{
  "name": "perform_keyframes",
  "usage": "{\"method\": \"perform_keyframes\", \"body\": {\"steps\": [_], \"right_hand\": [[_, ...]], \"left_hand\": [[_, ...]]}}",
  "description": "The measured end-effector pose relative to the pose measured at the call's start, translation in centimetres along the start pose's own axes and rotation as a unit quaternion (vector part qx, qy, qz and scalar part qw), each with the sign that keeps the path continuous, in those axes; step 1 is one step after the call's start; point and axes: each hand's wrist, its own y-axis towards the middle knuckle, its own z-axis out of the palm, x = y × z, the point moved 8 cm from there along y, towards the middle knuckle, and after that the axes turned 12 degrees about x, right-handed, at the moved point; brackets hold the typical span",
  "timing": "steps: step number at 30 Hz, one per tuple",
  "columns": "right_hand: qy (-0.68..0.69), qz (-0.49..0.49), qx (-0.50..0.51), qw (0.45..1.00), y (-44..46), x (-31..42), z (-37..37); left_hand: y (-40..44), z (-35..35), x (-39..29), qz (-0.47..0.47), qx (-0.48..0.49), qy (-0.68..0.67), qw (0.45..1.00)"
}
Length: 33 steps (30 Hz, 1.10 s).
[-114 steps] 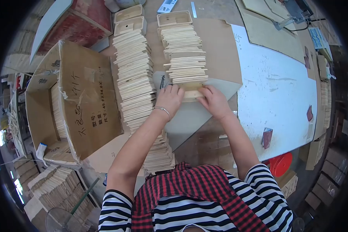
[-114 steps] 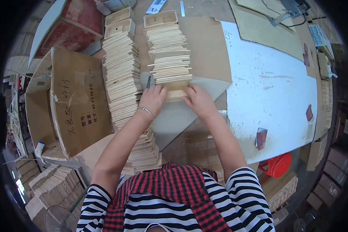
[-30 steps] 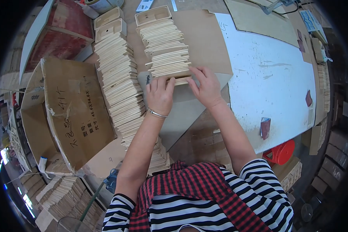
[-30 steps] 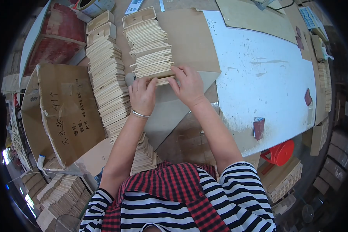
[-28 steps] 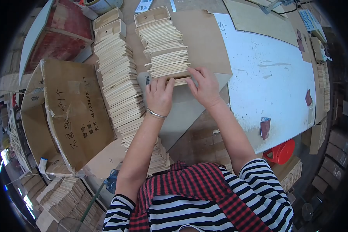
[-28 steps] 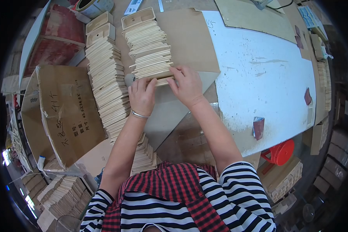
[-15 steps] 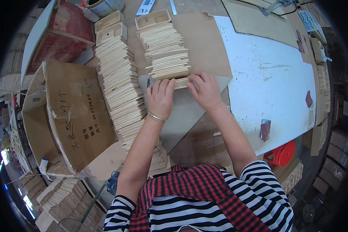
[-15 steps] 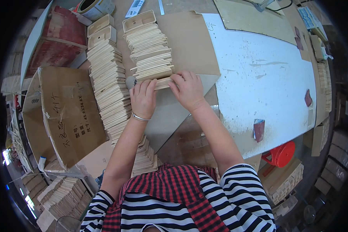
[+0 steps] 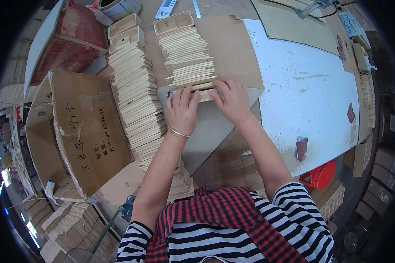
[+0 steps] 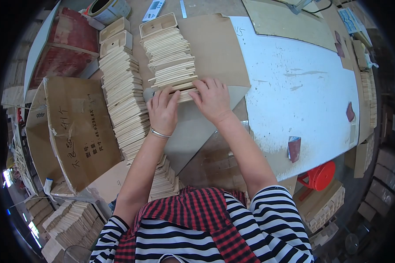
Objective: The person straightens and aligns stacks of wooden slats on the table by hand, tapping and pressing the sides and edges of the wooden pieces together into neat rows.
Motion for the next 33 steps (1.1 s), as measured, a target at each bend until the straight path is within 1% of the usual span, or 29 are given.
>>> {"method": "perform_keyframes", "body": {"steps": [3, 6, 10, 14, 18, 23, 26, 29, 33], "right_hand": [[0.004, -0.006, 0.005, 1.0, -0.3, -0.1, 0.1], [0.009, -0.015, -0.004, 1.0, -0.1, -0.1, -0.1], [0.027, -0.011, -0.036, 0.999, 1.1, 0.2, -0.7], [-0.012, -0.013, -0.012, 1.0, 1.6, 0.6, -0.1], [-0.016, -0.001, -0.002, 1.0, 1.7, 0.4, 0.0], [-0.044, -0.025, -0.005, 0.999, 1.0, 0.9, -0.5], [-0.04, -0.032, 0.012, 0.999, 0.8, 0.8, -0.3], [-0.002, -0.015, -0.016, 1.0, 1.5, 0.3, -0.6], [-0.03, -0.003, -0.013, 0.999, 2.2, 0.3, -0.2]], "left_hand": [[0.0, -0.2, 0.0, 0.001, -0.005, 0.015, 1.0], [-0.1, 0.4, 0.2, 0.002, 0.016, 0.0, 1.0], [0.0, 0.4, 0.2, -0.002, 0.019, -0.005, 1.0], [0.2, 0.4, 0.3, -0.009, 0.038, -0.014, 0.999], [0.2, 0.6, 0.4, -0.01, 0.023, -0.017, 1.0], [0.5, 0.1, 0.3, -0.003, 0.014, 0.017, 1.0], [0.5, 0.3, 0.4, -0.007, 0.055, -0.043, 0.998], [0.5, 0.5, 0.5, -0.001, 0.06, -0.052, 0.997], [0.6, 0.5, 0.5, -0.004, 0.067, -0.065, 0.996]]}}
